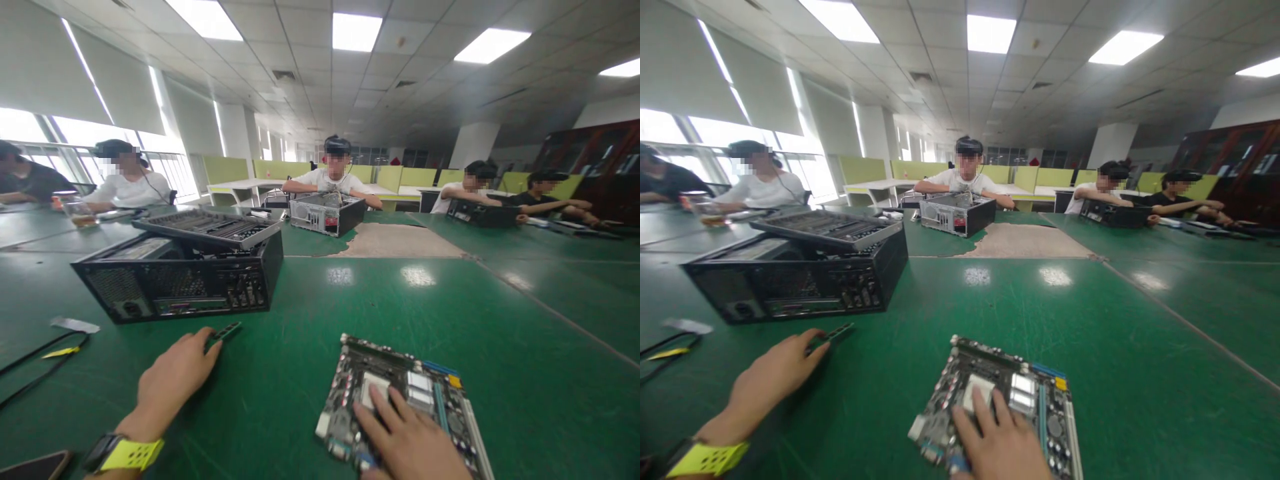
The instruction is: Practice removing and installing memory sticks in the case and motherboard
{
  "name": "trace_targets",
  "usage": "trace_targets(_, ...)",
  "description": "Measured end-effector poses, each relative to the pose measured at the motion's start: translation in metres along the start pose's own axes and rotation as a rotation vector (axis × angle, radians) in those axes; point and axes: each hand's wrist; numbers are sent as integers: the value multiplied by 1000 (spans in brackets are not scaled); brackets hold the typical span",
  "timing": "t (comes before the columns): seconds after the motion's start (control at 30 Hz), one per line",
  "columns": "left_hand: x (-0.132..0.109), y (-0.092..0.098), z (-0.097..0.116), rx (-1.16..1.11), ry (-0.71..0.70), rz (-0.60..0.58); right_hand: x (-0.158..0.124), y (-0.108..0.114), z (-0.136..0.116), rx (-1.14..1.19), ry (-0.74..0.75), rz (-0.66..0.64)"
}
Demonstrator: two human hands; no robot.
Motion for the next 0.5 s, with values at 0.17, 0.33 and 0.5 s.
trace_targets(0.17,-12,4,-14,97,104,30,9,34,148,75,-347,-234)
trace_targets(0.33,-15,0,-33,144,309,-11,-5,28,281,-77,-703,-235)
trace_targets(0.5,-14,-2,-29,157,191,91,-15,8,325,-106,-745,-98)
Point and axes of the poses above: each hand's wrist, its own x-axis towards the middle knuckle, its own y-axis out of the back of the hand, z = x × y, and after that the axes turned 8 degrees about x, right-handed
